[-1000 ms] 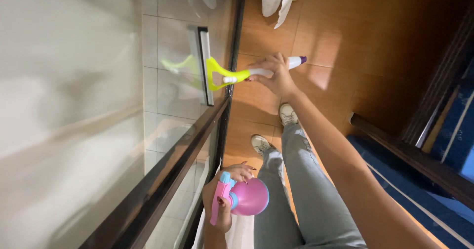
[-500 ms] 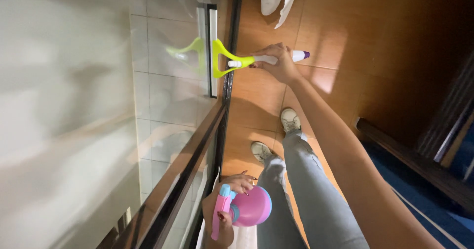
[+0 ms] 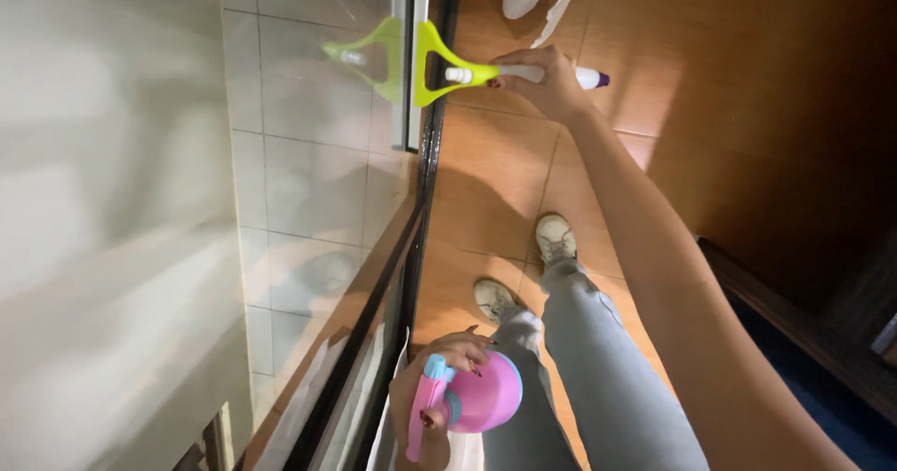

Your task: The person cleans a glass window using a spray bottle and a squeegee. They spray the cleaning solution onto the glass and wipe it down with the squeegee in vertical and horizontal strokes to remove the liquid.

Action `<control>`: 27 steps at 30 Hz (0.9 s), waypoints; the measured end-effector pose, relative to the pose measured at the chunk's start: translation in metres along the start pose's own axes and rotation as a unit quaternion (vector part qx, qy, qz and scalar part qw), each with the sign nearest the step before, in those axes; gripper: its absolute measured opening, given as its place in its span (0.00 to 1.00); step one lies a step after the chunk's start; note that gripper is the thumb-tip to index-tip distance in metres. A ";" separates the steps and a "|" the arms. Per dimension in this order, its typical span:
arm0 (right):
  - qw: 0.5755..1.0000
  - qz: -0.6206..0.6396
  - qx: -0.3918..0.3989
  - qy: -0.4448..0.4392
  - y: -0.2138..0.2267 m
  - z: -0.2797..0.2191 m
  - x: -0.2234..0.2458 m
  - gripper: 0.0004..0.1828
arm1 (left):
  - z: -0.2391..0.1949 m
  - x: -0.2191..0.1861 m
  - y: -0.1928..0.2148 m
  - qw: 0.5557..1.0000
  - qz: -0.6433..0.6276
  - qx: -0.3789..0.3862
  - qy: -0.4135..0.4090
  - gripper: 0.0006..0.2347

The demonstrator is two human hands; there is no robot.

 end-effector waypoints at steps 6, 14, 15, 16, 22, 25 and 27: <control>0.999 0.012 -0.002 0.035 -0.005 0.017 -0.045 0.14 | 0.023 0.024 0.002 1.000 0.007 0.029 -0.002 0.37; 0.980 -0.186 -0.032 -0.068 -0.047 -0.002 -0.149 0.15 | 0.049 0.041 0.003 1.000 0.010 0.022 0.010 0.36; 0.969 -0.225 -0.048 -0.085 -0.050 -0.008 -0.154 0.15 | 0.048 0.040 0.003 1.000 0.012 0.022 0.011 0.36; 0.969 -0.224 -0.047 -0.089 -0.053 -0.018 -0.155 0.15 | 0.043 0.038 0.003 1.000 0.012 0.023 0.015 0.36; 0.947 -0.226 -0.115 -0.195 -0.024 -0.093 -0.123 0.16 | 0.012 0.012 0.002 0.999 0.019 0.033 -0.002 0.35; 0.965 -0.153 -0.104 -0.186 -0.010 -0.129 -0.095 0.16 | -0.003 -0.008 -0.001 0.998 0.044 0.032 0.012 0.35; 0.982 -0.116 -0.076 -0.131 -0.008 -0.142 -0.048 0.15 | -0.015 -0.022 -0.001 0.999 0.033 0.022 0.004 0.34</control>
Point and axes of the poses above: each hand's wrist, its own z-axis towards the middle knuckle, its own y-axis out of the back of the hand, x = y × z, the point moved 8 cm from there along z, towards the middle knuckle, and after that the axes turned 13 degrees about y, right-handed, at the moved point
